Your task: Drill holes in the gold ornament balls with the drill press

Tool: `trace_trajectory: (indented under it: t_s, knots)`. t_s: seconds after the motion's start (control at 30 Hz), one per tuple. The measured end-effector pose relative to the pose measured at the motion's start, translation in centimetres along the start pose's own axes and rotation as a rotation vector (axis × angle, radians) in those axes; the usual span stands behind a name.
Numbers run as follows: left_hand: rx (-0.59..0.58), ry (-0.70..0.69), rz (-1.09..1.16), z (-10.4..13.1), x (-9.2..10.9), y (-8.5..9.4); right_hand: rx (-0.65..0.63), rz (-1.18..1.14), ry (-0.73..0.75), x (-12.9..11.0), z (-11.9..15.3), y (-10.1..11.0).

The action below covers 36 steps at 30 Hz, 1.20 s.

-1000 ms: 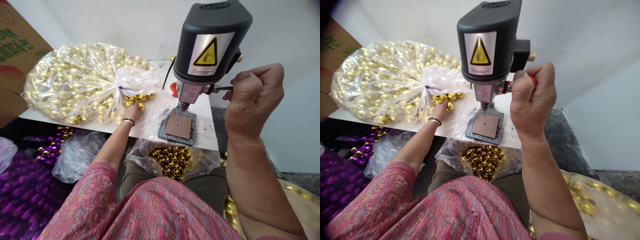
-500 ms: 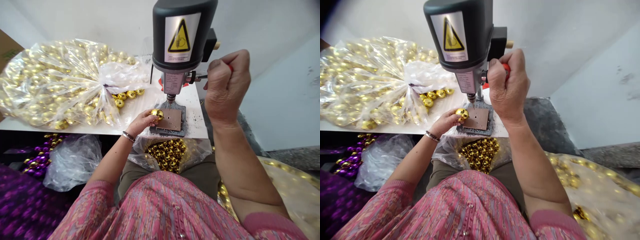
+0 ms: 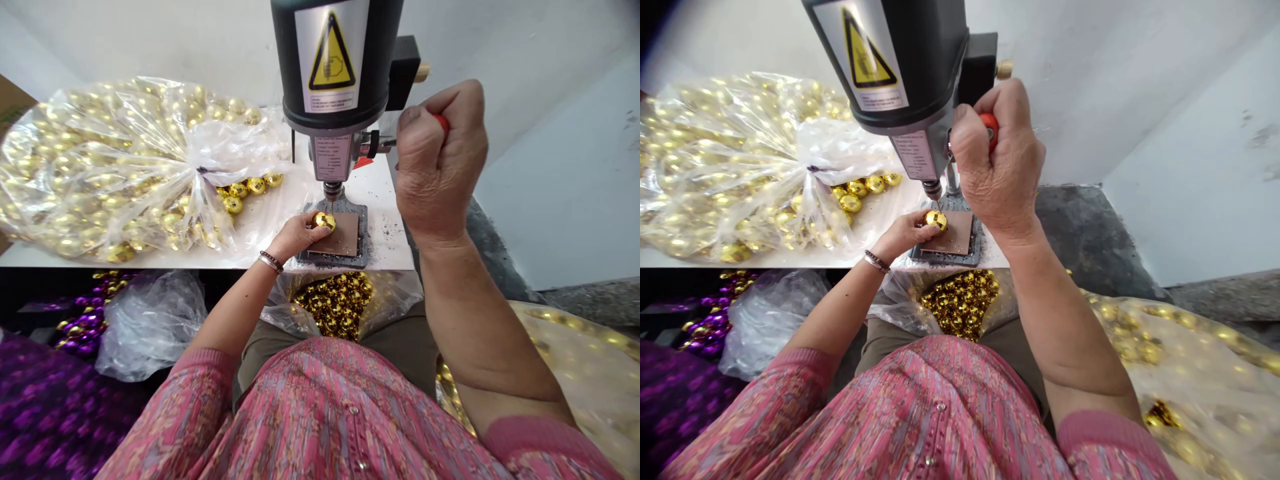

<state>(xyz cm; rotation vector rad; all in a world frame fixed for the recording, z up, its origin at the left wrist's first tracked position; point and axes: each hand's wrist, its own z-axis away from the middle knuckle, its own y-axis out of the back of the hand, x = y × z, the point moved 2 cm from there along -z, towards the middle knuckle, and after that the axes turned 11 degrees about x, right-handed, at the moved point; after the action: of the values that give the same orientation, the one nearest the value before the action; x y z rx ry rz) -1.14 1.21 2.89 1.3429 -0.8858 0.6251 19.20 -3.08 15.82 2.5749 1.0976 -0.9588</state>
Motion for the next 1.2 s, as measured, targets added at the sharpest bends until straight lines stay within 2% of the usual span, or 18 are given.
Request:
trace_trajectory:
  t_s: [0.23, 0.4, 0.57, 0.77, 0.97, 1.2]
  knots:
    - [0.032, -0.048, -0.152, -0.4, 1.9, -0.2, -0.046, -0.013, -0.051, -0.3, -0.8, 0.1]
    - [0.022, -0.045, -0.189, -0.7, 2.0, -0.3, -0.077, -0.026, -0.063, -0.4, -0.8, -0.1]
    - [-0.019, -0.016, -0.12, -1.1, 1.6, -0.5, -0.047, -0.094, -0.076, -0.5, -0.9, -0.1]
    - [-0.031, 0.067, 0.019, -1.1, 0.8, -1.6, -0.178, -0.01, -0.103, -0.9, -1.1, 0.9]
    - [-0.012, 0.043, 0.051, -1.2, 0.1, -2.1, -0.146, -0.007, -0.074, -0.8, 0.4, 1.7]
    - [-0.012, 0.014, 0.052, -1.3, -0.1, -2.2, -0.052, 0.065, -0.017, -0.8, 1.7, 1.8]
